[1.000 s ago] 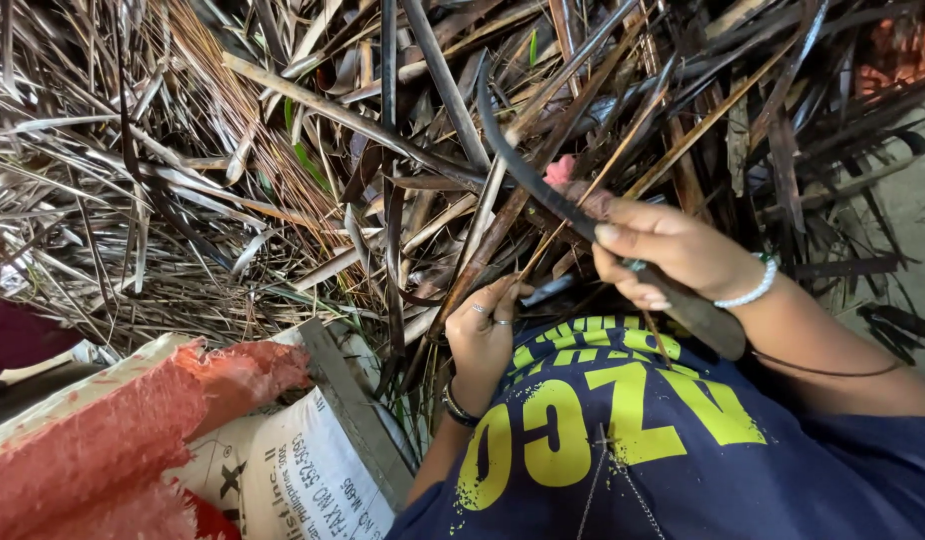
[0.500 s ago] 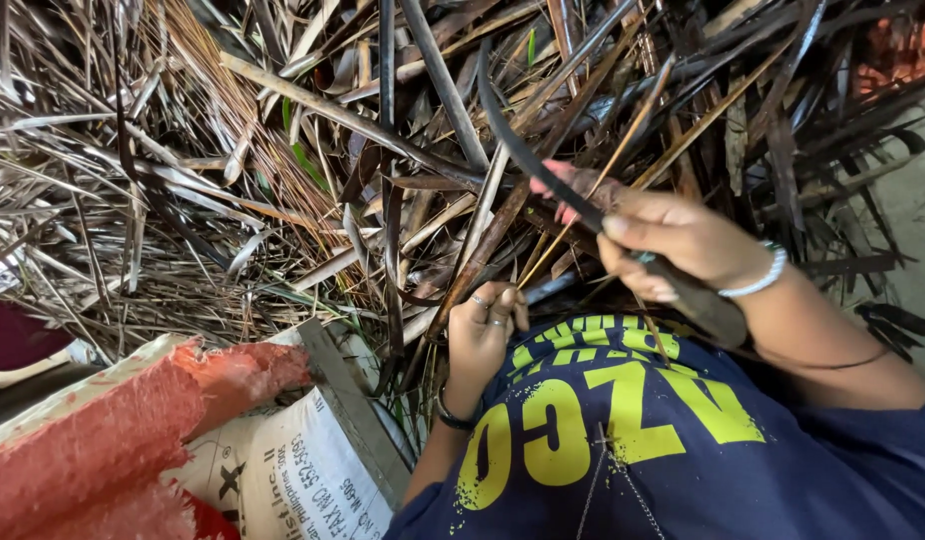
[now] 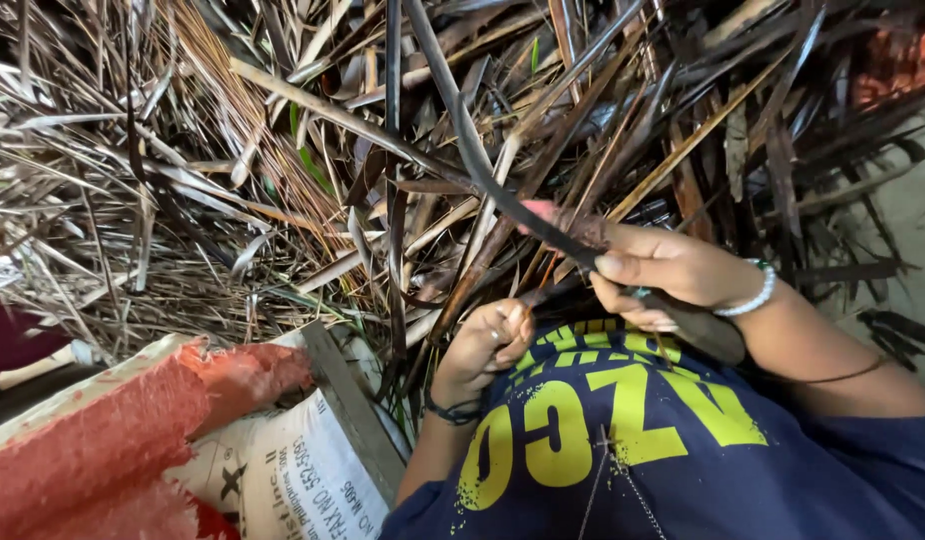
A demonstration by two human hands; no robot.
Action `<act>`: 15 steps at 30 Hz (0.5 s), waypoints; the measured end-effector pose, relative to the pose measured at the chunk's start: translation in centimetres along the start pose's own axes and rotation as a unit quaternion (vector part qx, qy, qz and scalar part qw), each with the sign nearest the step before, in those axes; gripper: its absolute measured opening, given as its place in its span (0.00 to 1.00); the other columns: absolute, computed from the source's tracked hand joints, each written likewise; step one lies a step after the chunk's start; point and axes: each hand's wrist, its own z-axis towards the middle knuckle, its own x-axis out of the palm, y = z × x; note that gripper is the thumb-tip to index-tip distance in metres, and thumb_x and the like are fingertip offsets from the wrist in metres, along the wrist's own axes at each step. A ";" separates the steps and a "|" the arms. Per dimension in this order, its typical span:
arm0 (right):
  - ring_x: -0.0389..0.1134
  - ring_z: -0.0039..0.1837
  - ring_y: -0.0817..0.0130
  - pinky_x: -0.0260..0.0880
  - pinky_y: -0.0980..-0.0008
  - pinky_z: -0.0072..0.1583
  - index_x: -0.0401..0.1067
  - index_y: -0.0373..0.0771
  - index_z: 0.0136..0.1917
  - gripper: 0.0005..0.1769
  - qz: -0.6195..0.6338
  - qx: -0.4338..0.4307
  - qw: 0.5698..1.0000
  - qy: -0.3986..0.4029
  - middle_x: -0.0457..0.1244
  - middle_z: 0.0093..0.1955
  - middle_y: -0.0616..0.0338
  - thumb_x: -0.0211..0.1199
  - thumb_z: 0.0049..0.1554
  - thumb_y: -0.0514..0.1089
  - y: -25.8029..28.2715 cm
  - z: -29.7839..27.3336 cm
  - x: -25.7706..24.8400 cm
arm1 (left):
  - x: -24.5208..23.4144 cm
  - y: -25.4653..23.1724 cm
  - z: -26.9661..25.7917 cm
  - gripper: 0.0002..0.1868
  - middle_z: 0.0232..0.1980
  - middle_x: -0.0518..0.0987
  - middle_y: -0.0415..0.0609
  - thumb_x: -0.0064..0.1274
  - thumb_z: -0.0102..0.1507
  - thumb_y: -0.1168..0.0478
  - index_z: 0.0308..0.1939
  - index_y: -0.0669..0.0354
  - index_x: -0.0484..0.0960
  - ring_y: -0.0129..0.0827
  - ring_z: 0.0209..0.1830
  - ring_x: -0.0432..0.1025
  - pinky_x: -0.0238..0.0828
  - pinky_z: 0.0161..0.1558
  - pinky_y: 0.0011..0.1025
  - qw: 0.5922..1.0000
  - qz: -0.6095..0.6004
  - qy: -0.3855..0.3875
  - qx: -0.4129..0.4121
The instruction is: The person strips or peels long thin fibers or sections from dried leaves using a small blade.
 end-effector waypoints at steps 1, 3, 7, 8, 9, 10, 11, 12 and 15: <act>0.56 0.16 0.62 0.62 0.67 0.16 0.60 0.22 0.67 0.19 0.068 0.007 0.997 -0.020 0.54 0.21 0.45 0.42 0.67 0.37 -1.3 0.5 0.3 | -1.3 1.7 0.2 0.15 0.13 0.59 0.40 0.44 0.73 0.60 0.35 0.68 0.73 0.15 0.05 0.45 0.40 0.10 0.13 0.998 -0.061 -0.006 -0.028; 0.57 0.17 0.65 0.63 0.69 0.16 0.60 0.24 0.68 0.20 0.059 0.004 0.998 -0.032 0.54 0.21 0.48 0.42 0.66 0.37 -3.1 0.2 -1.3 | 0.5 0.6 0.7 0.16 0.12 0.61 0.43 0.43 0.73 0.60 0.35 0.69 0.73 0.16 0.05 0.48 0.43 0.10 0.13 0.999 -0.038 -0.008 0.005; 0.56 0.17 0.67 0.64 0.72 0.17 0.62 0.28 0.70 0.22 0.038 0.007 0.997 -0.063 0.53 0.22 0.50 0.44 0.65 0.36 1.7 1.2 2.2 | 2.0 -1.5 1.4 0.13 0.31 0.79 0.64 0.45 0.72 0.64 0.54 0.76 0.73 0.26 0.17 0.69 0.61 0.18 0.14 0.987 0.095 -0.053 0.121; 0.56 0.17 0.67 0.64 0.72 0.17 0.62 0.28 0.70 0.22 0.037 0.010 0.997 -0.063 0.53 0.22 0.50 0.44 0.65 0.36 1.5 1.3 2.2 | 2.7 -2.0 1.6 0.13 0.31 0.79 0.64 0.45 0.72 0.64 0.54 0.76 0.73 0.26 0.17 0.69 0.61 0.18 0.14 0.987 0.092 -0.053 0.122; 0.57 0.17 0.67 0.64 0.71 0.17 0.63 0.27 0.68 0.21 0.035 0.016 0.997 -0.065 0.53 0.22 0.51 0.44 0.65 0.36 1.4 1.3 2.2 | 3.4 -2.6 1.8 0.12 0.28 0.79 0.64 0.45 0.72 0.66 0.53 0.76 0.74 0.28 0.14 0.68 0.62 0.18 0.17 0.978 0.136 -0.072 0.141; 0.57 0.17 0.67 0.64 0.70 0.17 0.65 0.27 0.67 0.20 0.034 0.021 0.997 -0.068 0.53 0.22 0.51 0.44 0.65 0.36 1.2 1.3 2.2 | 4.1 -3.2 1.9 0.11 0.25 0.79 0.63 0.46 0.72 0.67 0.51 0.77 0.76 0.30 0.12 0.67 0.64 0.17 0.20 0.966 0.181 -0.091 0.161; 0.57 0.17 0.67 0.64 0.70 0.17 0.65 0.27 0.67 0.20 0.033 0.023 0.997 -0.068 0.53 0.22 0.51 0.44 0.65 0.36 -0.3 0.7 0.5 | 4.0 -2.8 2.0 0.11 0.25 0.79 0.63 0.46 0.72 0.67 0.51 0.77 0.76 0.30 0.12 0.67 0.64 0.17 0.20 0.966 0.179 -0.091 0.161; 0.58 0.18 0.69 0.63 0.72 0.17 0.66 0.29 0.64 0.17 0.024 0.029 0.996 -0.078 0.55 0.23 0.53 0.44 0.66 0.37 -1.8 0.2 -1.1 | 3.9 -2.5 2.2 0.11 0.21 0.76 0.58 0.43 0.73 0.65 0.48 0.75 0.76 0.28 0.09 0.64 0.61 0.15 0.19 0.971 0.169 -0.092 0.142; 0.60 0.22 0.75 0.65 0.77 0.21 0.67 0.36 0.66 0.16 0.043 -0.003 0.996 -0.083 0.60 0.29 0.58 0.46 0.68 0.38 1.6 -0.6 -2.4 | 4.1 -3.9 1.6 0.12 0.19 0.69 0.46 0.40 0.75 0.62 0.42 0.66 0.76 0.22 0.10 0.58 0.53 0.14 0.17 0.984 0.134 -0.050 0.107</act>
